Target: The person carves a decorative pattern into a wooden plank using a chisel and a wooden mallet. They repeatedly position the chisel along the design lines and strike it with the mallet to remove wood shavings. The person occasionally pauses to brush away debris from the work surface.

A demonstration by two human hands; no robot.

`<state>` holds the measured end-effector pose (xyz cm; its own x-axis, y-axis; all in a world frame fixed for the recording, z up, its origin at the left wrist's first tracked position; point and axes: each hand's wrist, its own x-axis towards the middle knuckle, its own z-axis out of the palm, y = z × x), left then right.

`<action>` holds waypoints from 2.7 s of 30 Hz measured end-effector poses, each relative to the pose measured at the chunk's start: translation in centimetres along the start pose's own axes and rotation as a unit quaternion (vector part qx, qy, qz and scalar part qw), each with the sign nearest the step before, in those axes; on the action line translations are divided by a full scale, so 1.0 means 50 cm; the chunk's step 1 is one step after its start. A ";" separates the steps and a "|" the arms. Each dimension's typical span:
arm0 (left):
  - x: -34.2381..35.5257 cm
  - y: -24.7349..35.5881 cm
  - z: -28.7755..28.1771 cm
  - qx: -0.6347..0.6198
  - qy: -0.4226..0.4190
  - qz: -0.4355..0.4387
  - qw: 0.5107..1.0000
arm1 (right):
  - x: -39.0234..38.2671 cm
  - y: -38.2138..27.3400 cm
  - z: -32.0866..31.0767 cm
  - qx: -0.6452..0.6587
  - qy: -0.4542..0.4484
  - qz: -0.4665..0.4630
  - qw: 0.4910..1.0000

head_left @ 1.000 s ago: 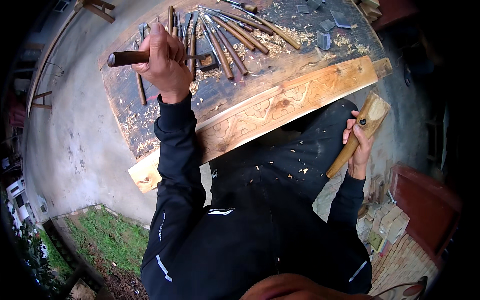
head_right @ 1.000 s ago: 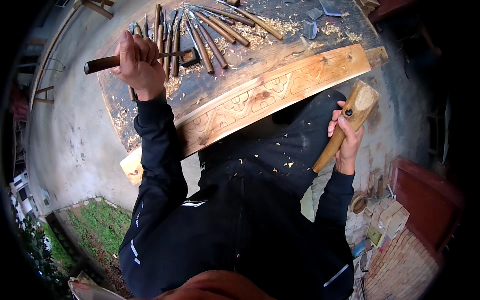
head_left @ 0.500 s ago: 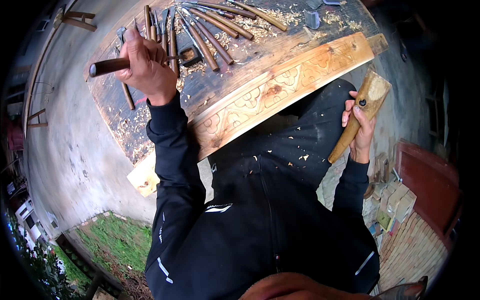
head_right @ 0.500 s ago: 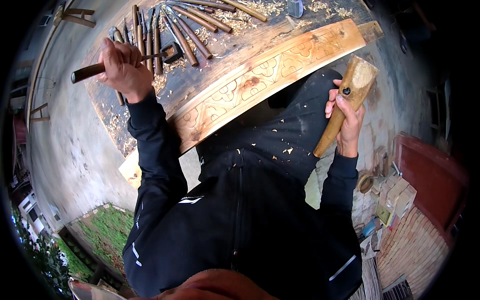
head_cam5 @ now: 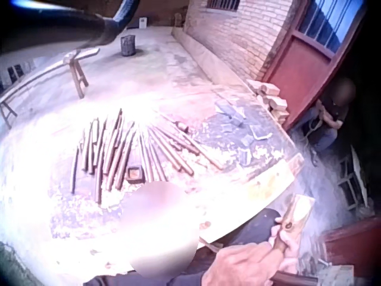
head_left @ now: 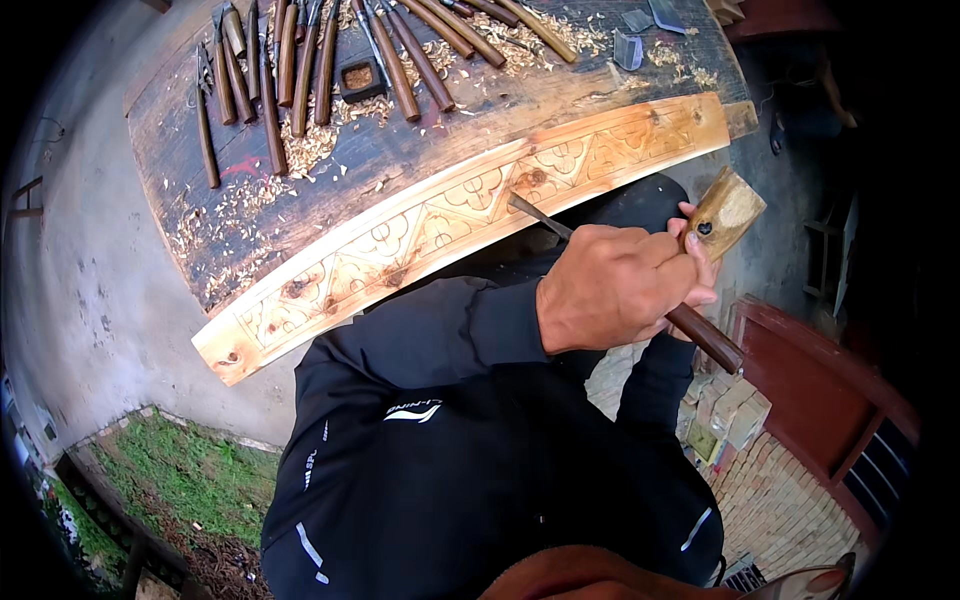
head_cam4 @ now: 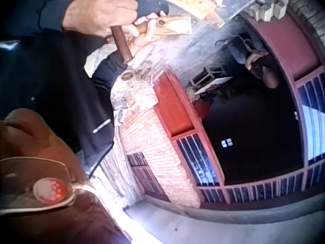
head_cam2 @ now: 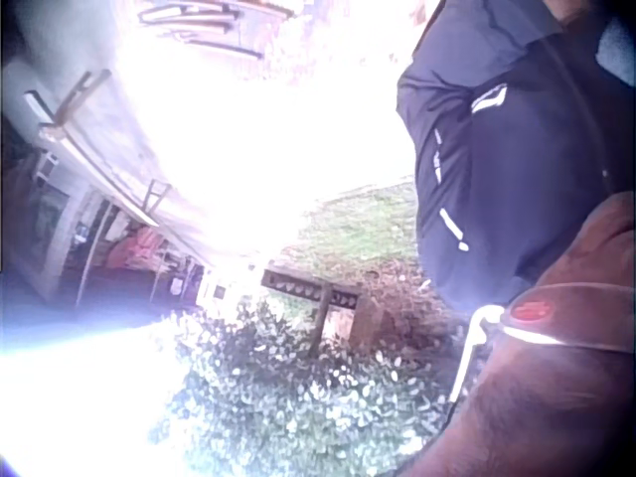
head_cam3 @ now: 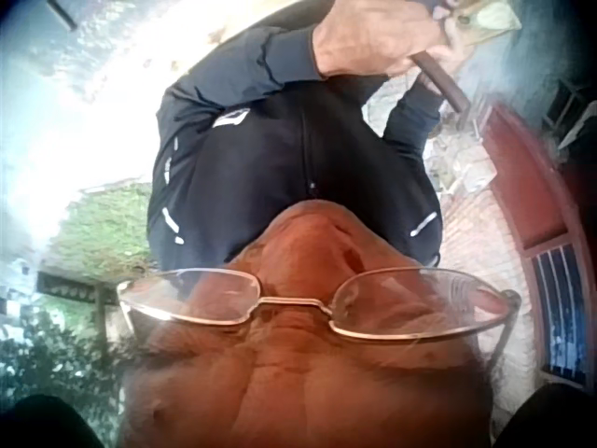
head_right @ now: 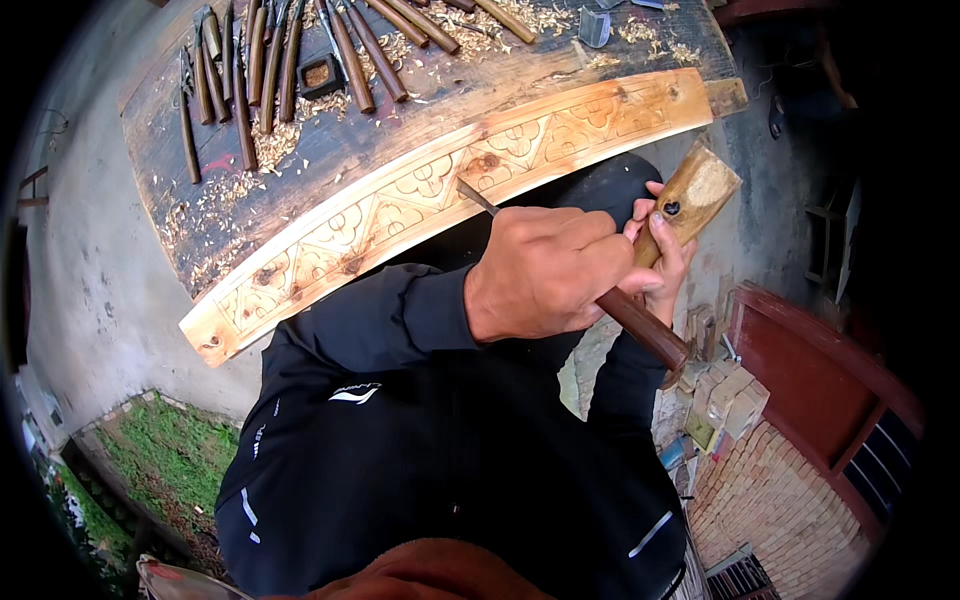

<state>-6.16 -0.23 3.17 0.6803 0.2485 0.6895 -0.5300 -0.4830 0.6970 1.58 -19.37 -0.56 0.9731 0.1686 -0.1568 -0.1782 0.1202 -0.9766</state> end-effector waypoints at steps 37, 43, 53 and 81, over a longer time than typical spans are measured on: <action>0.037 -0.038 -0.010 0.023 0.092 -0.106 0.990 | 0.015 0.036 -0.063 0.010 -0.037 0.015 0.999; 0.079 -0.083 -0.016 0.041 0.167 -0.187 0.967 | 0.022 0.019 -0.036 -0.019 -0.051 -0.005 0.999; 0.079 -0.085 -0.011 0.008 0.124 -0.199 0.972 | 0.019 0.023 -0.071 -0.047 -0.049 0.013 0.998; 0.079 -0.087 -0.029 0.021 0.187 -0.161 0.969 | 0.104 -0.436 0.109 -0.128 -0.076 -0.452 0.880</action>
<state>-1.89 4.06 3.14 0.5718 0.6747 0.4667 -0.2944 -0.3623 0.8844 9.71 -15.78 20.72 0.6669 0.2483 0.7026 0.7153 0.0507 -0.6969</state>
